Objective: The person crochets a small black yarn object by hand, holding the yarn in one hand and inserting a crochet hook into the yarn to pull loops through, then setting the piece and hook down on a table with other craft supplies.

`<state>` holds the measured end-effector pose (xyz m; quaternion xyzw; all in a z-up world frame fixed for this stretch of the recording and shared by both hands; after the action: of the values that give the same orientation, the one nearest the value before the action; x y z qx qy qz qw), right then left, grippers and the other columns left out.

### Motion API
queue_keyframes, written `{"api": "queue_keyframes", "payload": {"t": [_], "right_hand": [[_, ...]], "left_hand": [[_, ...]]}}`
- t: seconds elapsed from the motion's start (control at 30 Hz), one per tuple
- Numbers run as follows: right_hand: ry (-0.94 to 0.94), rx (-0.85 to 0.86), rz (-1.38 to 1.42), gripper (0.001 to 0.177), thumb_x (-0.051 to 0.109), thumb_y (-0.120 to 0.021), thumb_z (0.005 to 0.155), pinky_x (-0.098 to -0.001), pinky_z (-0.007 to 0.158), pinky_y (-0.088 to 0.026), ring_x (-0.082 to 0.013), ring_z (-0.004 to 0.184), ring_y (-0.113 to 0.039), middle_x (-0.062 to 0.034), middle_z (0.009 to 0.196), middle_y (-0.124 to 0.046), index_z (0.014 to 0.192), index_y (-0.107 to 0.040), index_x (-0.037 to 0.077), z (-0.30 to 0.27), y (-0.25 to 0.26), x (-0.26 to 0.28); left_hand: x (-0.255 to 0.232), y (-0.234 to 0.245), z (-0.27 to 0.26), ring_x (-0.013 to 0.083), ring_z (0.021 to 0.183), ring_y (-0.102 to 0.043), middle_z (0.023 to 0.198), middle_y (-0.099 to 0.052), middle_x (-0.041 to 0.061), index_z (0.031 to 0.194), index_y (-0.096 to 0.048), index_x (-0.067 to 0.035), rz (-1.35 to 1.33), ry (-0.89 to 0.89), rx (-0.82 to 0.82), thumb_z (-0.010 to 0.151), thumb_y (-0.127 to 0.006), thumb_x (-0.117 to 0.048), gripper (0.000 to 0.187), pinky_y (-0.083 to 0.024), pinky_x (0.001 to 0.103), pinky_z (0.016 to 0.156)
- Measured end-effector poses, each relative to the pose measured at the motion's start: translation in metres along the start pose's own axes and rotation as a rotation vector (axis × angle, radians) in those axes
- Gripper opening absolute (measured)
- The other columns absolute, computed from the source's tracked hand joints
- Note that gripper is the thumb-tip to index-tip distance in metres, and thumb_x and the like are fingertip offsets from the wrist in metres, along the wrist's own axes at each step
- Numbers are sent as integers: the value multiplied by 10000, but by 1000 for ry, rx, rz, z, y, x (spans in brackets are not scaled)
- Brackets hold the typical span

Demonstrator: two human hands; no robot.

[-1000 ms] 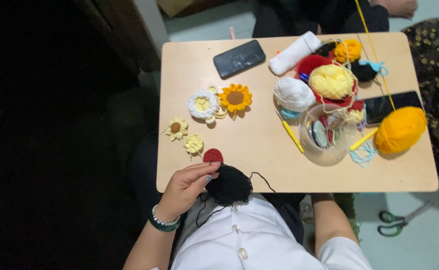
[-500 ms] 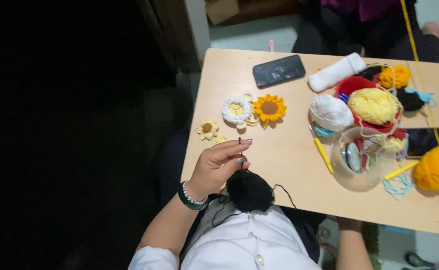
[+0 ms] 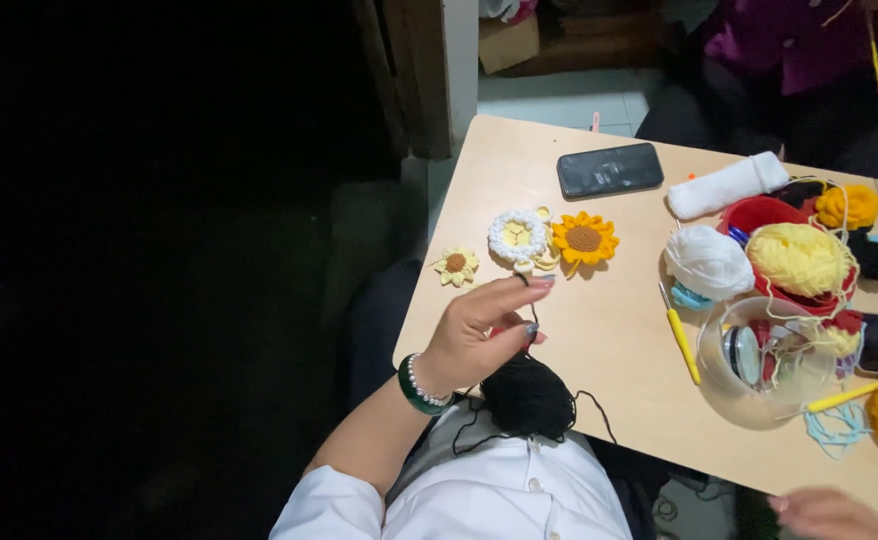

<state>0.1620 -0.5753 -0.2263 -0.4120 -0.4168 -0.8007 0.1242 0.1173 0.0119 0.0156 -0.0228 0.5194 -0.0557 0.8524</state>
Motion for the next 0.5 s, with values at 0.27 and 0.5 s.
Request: {"api": "queue_keyframes", "payload": {"t": [0.27, 0.5], "right_hand": [[-669, -634, 996, 636, -100, -441, 803, -217, 404, -344, -246, 572, -625, -183, 1304, -591, 1427, -548, -30, 310, -162, 165], [-508, -506, 1125, 126, 80, -681, 936, -178, 248, -319, -153, 310, -477, -104, 523, -488, 979, -626, -24, 338, -187, 184]], "left_hand": [[-28, -60, 2, 178, 943, -737, 1511, -571, 150, 1374, -598, -44, 165, 65, 410, 733, -461, 157, 686, -614, 237, 816], [-19, -31, -4, 365, 1322, -609, 1513, -537, 222, 1479, -523, -108, 302, -48, 339, 932, -740, -178, 593, -579, 431, 1033]]}}
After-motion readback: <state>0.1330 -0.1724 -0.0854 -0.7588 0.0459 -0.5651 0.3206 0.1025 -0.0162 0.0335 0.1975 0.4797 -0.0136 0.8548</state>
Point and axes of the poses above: each hand's wrist, its own z-axis towards the middle knuckle, its own y-axis out of the back of the hand, x = y × z, the point moved 9 cm from there along z, towards the middle knuckle
